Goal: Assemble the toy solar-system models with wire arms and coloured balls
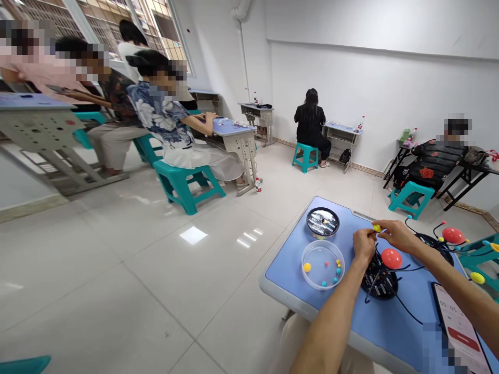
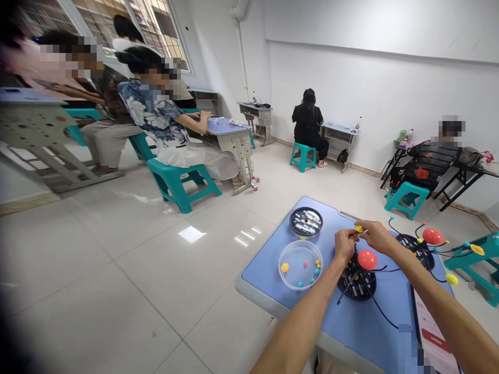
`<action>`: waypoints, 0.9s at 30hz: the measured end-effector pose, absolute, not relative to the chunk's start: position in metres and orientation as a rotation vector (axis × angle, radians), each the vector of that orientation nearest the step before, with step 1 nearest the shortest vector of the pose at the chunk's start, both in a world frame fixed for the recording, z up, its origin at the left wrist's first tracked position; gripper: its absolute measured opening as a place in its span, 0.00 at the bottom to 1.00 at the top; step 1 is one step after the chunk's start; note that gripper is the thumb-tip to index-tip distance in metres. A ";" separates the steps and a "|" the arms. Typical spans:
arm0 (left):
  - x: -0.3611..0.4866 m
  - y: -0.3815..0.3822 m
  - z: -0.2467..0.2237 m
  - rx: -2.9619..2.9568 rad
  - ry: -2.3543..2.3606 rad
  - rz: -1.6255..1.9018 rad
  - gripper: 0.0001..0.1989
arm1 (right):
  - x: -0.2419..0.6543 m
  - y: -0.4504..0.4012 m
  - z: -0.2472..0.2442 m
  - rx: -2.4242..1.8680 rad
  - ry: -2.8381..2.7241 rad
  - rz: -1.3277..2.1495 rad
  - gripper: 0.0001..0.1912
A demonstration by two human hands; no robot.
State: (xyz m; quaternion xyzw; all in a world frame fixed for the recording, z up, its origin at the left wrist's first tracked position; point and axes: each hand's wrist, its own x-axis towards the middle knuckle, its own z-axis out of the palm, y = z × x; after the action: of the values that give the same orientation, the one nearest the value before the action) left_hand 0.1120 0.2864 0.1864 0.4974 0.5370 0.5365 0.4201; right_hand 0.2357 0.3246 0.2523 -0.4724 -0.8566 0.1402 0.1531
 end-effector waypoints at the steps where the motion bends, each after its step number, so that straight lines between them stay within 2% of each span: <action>1: 0.111 0.286 0.187 1.259 1.352 1.339 0.14 | 0.236 0.325 0.252 -1.366 -2.456 0.412 0.22; 5: 0.109 0.286 0.187 1.306 1.392 1.304 0.13 | 0.236 0.325 0.254 -1.337 -2.447 0.479 0.30; 8: 0.108 0.286 0.188 1.328 1.420 1.272 0.12 | 0.240 0.324 0.263 -1.328 -2.410 0.457 0.31; 14: 0.102 0.278 0.198 1.338 1.506 1.259 0.13 | 0.231 0.296 0.313 -1.203 -2.362 0.078 0.18; 20: 0.083 0.253 0.226 1.398 1.557 1.277 0.17 | 0.179 0.214 0.363 -1.060 -2.103 0.027 0.11; 23: 0.051 0.225 0.242 1.472 1.535 1.346 0.16 | 0.155 0.186 0.358 -1.090 -1.998 0.102 0.09; 27: -0.019 0.176 0.239 1.472 1.636 1.514 0.21 | 0.122 0.178 0.315 -1.107 -2.350 0.387 0.09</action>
State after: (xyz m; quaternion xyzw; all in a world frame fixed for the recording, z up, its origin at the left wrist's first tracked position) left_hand -0.0186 0.1758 0.2392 0.5360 0.5956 0.5511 0.2329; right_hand 0.1223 0.1783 0.3153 -0.4077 -0.8652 0.1426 0.2547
